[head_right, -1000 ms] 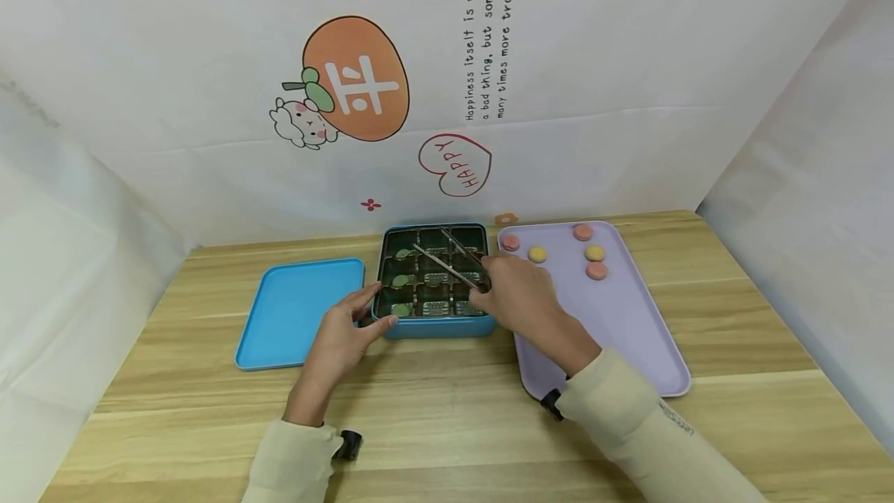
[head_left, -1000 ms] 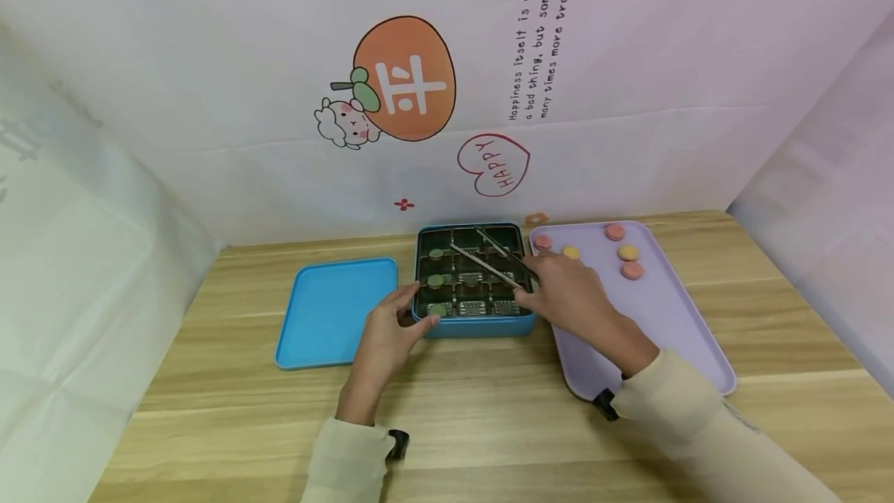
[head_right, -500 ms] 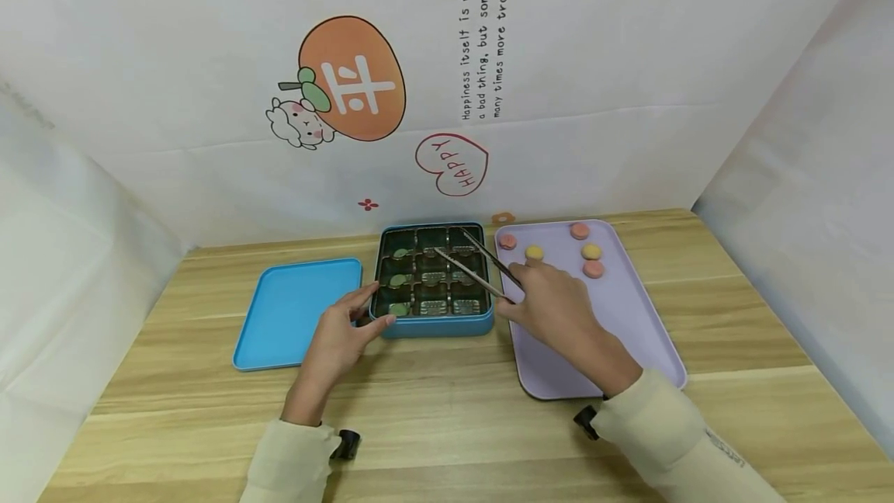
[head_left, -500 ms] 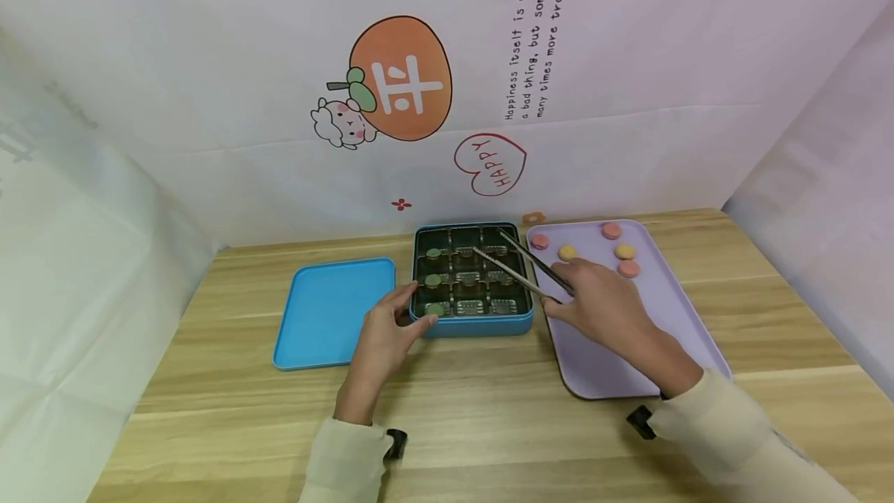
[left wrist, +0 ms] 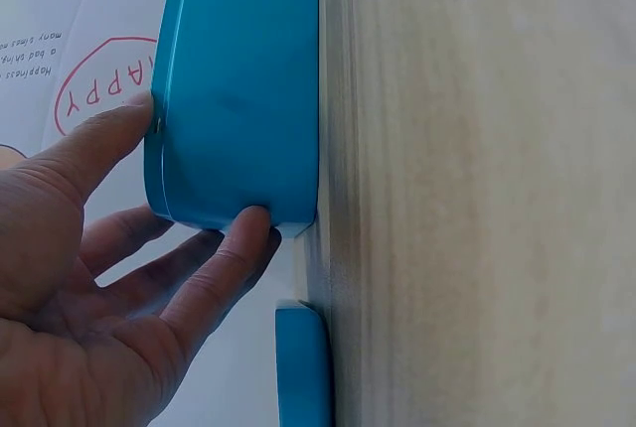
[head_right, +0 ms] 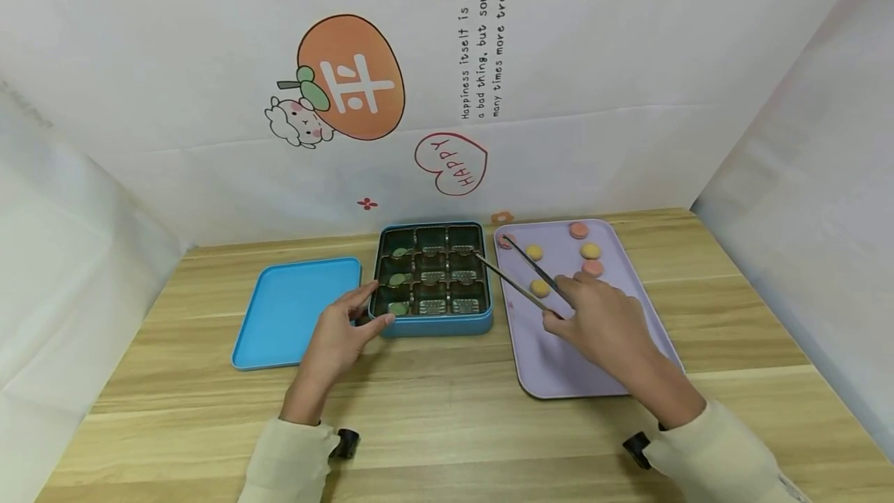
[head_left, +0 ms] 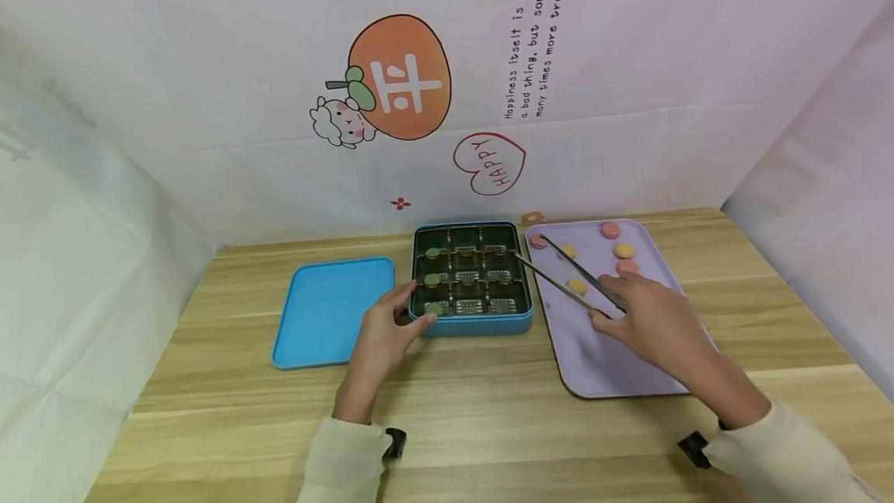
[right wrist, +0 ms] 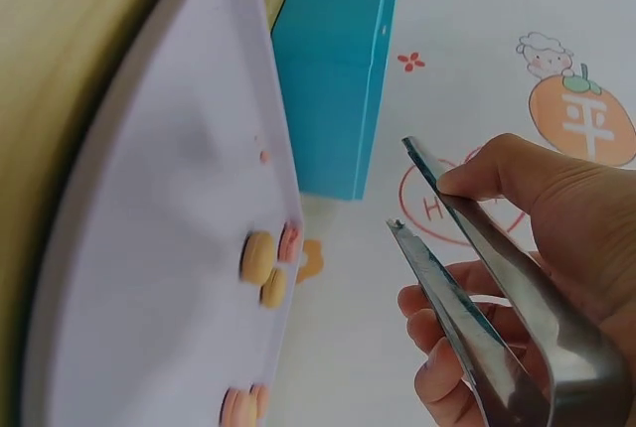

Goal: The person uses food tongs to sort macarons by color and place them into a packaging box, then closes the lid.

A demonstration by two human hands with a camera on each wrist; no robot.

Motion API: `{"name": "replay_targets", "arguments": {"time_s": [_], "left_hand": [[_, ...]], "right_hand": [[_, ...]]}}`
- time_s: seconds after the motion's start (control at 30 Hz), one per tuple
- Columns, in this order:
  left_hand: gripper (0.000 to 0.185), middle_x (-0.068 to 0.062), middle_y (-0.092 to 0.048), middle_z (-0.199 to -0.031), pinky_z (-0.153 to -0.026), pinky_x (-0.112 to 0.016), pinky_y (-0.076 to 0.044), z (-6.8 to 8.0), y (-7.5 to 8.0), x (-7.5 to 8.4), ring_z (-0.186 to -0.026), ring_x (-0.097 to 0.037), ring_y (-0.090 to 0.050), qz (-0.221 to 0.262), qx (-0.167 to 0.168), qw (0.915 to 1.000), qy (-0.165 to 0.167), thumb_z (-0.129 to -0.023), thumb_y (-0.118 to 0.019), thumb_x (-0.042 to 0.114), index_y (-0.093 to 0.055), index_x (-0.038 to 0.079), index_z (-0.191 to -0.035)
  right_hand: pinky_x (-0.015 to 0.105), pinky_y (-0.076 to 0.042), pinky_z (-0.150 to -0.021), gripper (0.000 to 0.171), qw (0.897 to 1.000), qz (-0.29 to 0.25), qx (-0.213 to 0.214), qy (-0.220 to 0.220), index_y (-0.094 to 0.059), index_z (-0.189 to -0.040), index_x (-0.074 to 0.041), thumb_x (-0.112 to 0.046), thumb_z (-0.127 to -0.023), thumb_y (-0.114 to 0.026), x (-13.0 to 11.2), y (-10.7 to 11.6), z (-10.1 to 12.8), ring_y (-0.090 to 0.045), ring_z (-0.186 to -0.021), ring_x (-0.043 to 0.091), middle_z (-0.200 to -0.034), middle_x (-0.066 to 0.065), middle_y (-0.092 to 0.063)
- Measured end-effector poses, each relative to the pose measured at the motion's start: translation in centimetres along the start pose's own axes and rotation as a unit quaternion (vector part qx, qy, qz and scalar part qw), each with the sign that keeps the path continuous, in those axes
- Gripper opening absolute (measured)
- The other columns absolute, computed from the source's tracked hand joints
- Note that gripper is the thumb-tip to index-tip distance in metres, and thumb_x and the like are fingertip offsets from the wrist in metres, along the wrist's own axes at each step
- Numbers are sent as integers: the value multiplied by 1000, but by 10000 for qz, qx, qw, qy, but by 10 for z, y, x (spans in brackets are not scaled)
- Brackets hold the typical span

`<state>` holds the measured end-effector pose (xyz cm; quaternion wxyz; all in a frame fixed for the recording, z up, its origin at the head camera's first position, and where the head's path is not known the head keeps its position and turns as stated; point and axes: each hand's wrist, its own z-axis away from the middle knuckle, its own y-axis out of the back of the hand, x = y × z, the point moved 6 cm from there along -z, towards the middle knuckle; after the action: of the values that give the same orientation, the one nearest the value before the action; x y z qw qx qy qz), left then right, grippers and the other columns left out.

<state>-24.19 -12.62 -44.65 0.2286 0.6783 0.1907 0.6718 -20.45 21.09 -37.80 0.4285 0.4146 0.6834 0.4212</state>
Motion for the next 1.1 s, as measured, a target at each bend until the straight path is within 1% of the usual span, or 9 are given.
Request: {"name": "replay_targets", "arguments": {"time_s": [0.1,0.23,0.3,0.4,0.5,0.63,0.73,0.93,1.1], "left_hand": [[69,-18,-45,-163,-103,-50,-57,0,0,1,-136,-36,-59,-7,0,10000,2,-95,-81,23,-51,9,-156],[70,-18,-46,-163,-102,-50,-57,0,-1,0,-135,-36,-60,-26,12,10000,11,-94,-81,23,-51,10,-156],[69,-19,-46,-162,-101,-51,-57,0,-1,0,-135,-37,-60,-41,13,10000,-10,-94,-81,22,-52,9,-156],[70,-17,-46,-163,-103,-51,-56,0,-2,-1,-139,-37,-57,-6,-4,10000,56,-94,-82,23,-52,10,-156],[70,-16,-45,-163,-103,-51,-56,0,-2,-1,-137,-36,-59,6,-6,9999,108,-94,-82,23,-52,11,-156],[69,-17,-47,-162,-102,-50,-57,0,-1,0,-133,-36,-61,-73,22,9999,68,-94,-81,23,-52,10,-156],[69,-18,-47,-162,-101,-50,-58,0,-1,0,-133,-36,-62,-105,28,9999,22,-94,-81,23,-52,9,-155],[70,-18,-46,-162,-99,-48,-59,0,-1,0,-128,-33,-65,-87,19,9999,64,-94,-81,24,-52,10,-156],[69,-19,-47,-162,-99,-48,-59,0,-1,0,-128,-34,-64,-104,8,9999,35,-95,-81,23,-52,9,-156]], "right_hand": [[29,-30,-48,20,10000,34,5,-79,-61,-80,-16,-22,-84,-80,8,1,6,-40,-59,13,-63,-5,-38],[29,-31,-48,15,9998,108,-19,-140,-69,-89,-12,-21,-83,-81,16,0,14,-41,-59,13,-66,-3,-46],[28,-30,-47,16,9998,152,27,-126,-69,-87,-12,-20,-82,-81,20,0,19,-39,-57,12,-65,-3,-45],[28,-28,-47,17,9997,163,83,-137,-69,-88,-11,-20,-81,-83,26,-1,24,-37,-56,12,-64,-3,-42],[29,-30,-46,22,9996,201,67,-205,-73,-95,-8,-21,-81,-84,31,-2,29,-38,-57,12,-66,-3,-43],[33,-34,-45,34,9990,215,-93,-384,-76,-107,-3,-24,-81,-83,38,-6,33,-43,-58,16,-70,1,-53],[35,-36,-45,36,9988,220,-128,-419,-77,-109,-2,-24,-81,-84,41,-8,36,-45,-59,17,-72,3,-58],[34,-35,-44,32,9984,251,-178,-464,-77,-106,-4,-23,-81,-82,47,-12,43,-45,-56,16,-70,0,-54],[36,-39,-45,32,9978,257,-333,-504,-77,-107,-6,-25,-82,-82,51,-17,45,-47,-58,16,-74,1,-57]]}}
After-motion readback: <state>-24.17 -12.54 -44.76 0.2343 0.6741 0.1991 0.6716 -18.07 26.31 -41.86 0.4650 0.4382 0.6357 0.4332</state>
